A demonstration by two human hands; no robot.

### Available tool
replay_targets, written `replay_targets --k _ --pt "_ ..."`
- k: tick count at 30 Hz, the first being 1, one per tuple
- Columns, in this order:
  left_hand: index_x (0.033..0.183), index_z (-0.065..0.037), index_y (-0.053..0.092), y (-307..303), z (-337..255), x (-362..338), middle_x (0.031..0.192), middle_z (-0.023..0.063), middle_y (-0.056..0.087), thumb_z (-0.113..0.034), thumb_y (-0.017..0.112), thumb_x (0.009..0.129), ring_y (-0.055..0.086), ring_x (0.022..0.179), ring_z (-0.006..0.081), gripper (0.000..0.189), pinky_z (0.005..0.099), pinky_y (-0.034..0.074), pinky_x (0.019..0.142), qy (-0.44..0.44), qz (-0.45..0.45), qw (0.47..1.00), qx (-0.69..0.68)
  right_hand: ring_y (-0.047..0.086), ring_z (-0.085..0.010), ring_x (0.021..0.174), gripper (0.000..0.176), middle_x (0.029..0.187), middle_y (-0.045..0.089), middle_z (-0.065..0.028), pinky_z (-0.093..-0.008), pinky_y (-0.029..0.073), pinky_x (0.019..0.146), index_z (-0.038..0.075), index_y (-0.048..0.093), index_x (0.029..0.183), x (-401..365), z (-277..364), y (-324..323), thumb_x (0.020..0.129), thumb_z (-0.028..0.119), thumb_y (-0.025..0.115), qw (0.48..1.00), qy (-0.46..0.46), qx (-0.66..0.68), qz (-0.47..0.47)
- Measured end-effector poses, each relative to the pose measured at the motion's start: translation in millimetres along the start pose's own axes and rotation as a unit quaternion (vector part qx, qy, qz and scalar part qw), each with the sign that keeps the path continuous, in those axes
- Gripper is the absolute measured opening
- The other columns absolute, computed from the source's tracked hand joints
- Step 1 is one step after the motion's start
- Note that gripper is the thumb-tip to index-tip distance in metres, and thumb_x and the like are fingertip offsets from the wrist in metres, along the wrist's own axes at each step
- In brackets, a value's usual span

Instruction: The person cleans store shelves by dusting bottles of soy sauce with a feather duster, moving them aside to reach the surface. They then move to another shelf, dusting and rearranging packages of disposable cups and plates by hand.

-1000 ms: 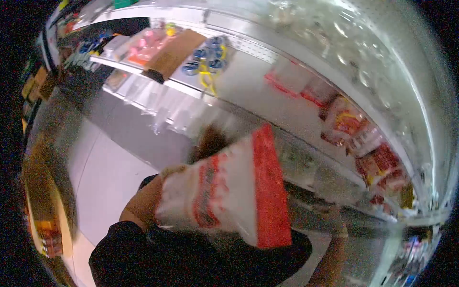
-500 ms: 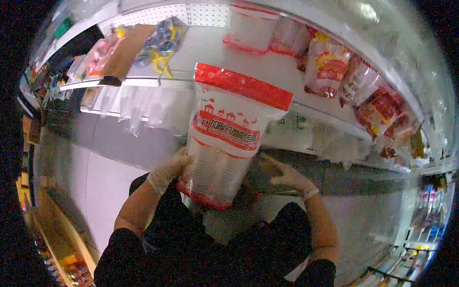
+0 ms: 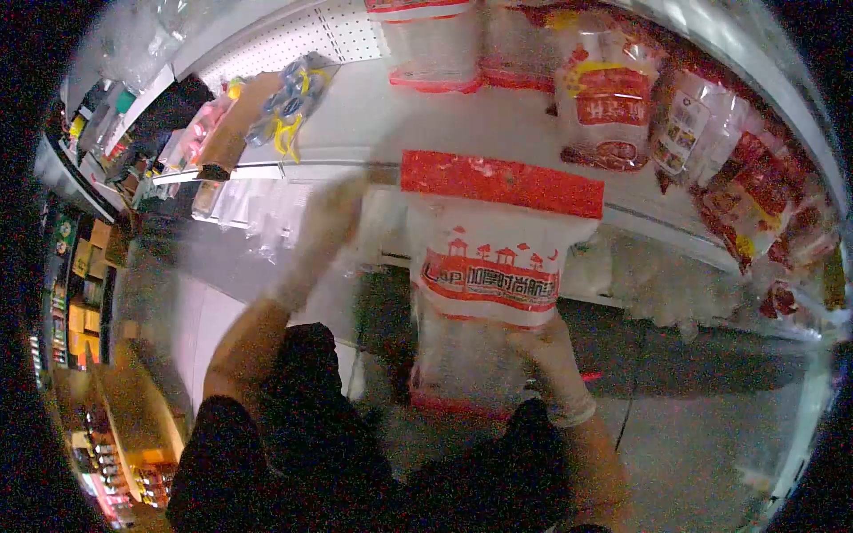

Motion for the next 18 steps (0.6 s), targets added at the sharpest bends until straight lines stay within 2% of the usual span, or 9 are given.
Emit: replay_targets --k 1,2,4,6,9,11,12,16,18 --pt "0.105 -0.004 0.067 -12 -38 6 0.081 0.0071 0.063 -0.03 0.055 0.092 0.056 0.069 0.0086 0.031 0.0295 0.047 0.059 0.1 -0.026 0.992 -0.067 0.058 -0.0188 0.105 0.06 0.118 0.06 -0.008 -0.0343 0.046 0.092 0.003 0.051 0.125 1 3 -6 0.074 0.024 0.074 0.999 -0.032 -0.013 -0.011" --pt "0.113 -0.004 0.063 -16 -48 40 0.082 0.008 0.063 -0.029 0.055 0.092 0.058 0.074 0.0113 0.033 0.0308 0.049 0.065 0.289 -0.108 0.948 -0.078 0.058 -0.019 0.104 0.059 0.118 0.06 -0.008 -0.0344 0.046 0.092 0.003 0.052 0.124 1 5 -11 0.073 0.023 0.075 0.997 -0.062 -0.025 -0.025" --pt "0.131 -0.012 0.052 -22 -70 82 0.086 0.0048 0.058 -0.02 0.048 0.095 0.05 0.072 0.0093 0.037 0.0251 0.043 0.062 0.332 -0.194 0.923 0.039 0.058 -0.0182 0.104 0.059 0.117 0.061 -0.0077 -0.0339 0.047 0.09 0.002 0.052 0.123 6 6 -17 0.073 0.023 0.075 0.997 -0.072 0.033 -0.02" --pt "0.134 -0.007 0.045 -20 -63 136 0.1 0.012 0.053 -0.029 0.055 0.089 0.046 0.089 0.0171 0.05 0.0292 0.04 0.074 0.301 -0.213 0.928 0.059 0.057 -0.0184 0.106 0.055 0.117 0.061 -0.007 -0.0337 0.045 0.092 0.002 0.053 0.123 2 14 -17 0.076 0.024 0.072 0.996 0.0 0.088 0.028" --pt "0.138 -0.001 0.034 -12 -37 196 0.121 0.0229 0.045 -0.041 0.064 0.08 0.04 0.113 0.0289 0.077 0.0354 0.035 0.093 0.289 -0.26 0.921 -0.006 0.056 -0.0185 0.107 0.051 0.115 0.061 -0.0065 -0.0335 0.042 0.095 0.001 0.052 0.123 26 -7 -38 0.079 0.023 0.068 0.99 -0.057 0.132 0.012" --pt "0.141 0.003 0.026 0 -21 209 0.134 0.0301 0.039 -0.05 0.07 0.074 0.037 0.129 0.0367 0.096 0.0395 0.032 0.106 0.264 -0.288 0.92 -0.025 0.055 -0.0186 0.107 0.051 0.115 0.06 -0.0067 -0.0338 0.041 0.096 0.001 0.051 0.124 26 -6 -39 0.08 0.021 0.066 0.989 -0.031 0.142 0.02" --pt "0.142 0.003 0.023 7 -19 192 0.138 0.0306 0.035 -0.052 0.071 0.072 0.032 0.132 0.0381 0.101 0.0406 0.029 0.108 0.197 -0.301 0.933 -0.031 0.055 -0.0187 0.107 0.051 0.116 0.06 -0.0068 -0.0339 0.04 0.097 0.002 0.05 0.125 26 -6 -40 0.08 0.02 0.065 0.989 -0.02 0.144 0.024" --pt "0.143 0.004 0.021 16 -37 169 0.141 0.0283 0.032 -0.047 0.074 0.071 0.029 0.133 0.0383 0.103 0.0416 0.026 0.11 0.316 -0.3 0.898 -0.061 0.057 -0.0179 0.105 0.05 0.116 0.06 -0.0068 -0.0331 0.043 0.093 0.002 0.05 0.125 23 0 -44 0.081 0.02 0.065 0.989 -0.078 0.125 -0.022" --pt "0.142 0.005 0.021 17 -34 155 0.141 0.0275 0.032 -0.046 0.076 0.069 0.029 0.133 0.0387 0.105 0.0413 0.026 0.11 0.287 -0.289 0.912 -0.05 0.056 -0.0177 0.106 0.048 0.117 0.06 -0.0068 -0.0329 0.043 0.093 0.001 0.052 0.123 19 4 -51 0.081 0.021 0.064 0.99 -0.088 0.099 -0.044"
Point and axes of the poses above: each hand's wrist, its own x-axis towards the middle knuckle, its own y-axis out of the palm, z = x × y, the point moved 6 cm from there along x, towards the middle knuckle
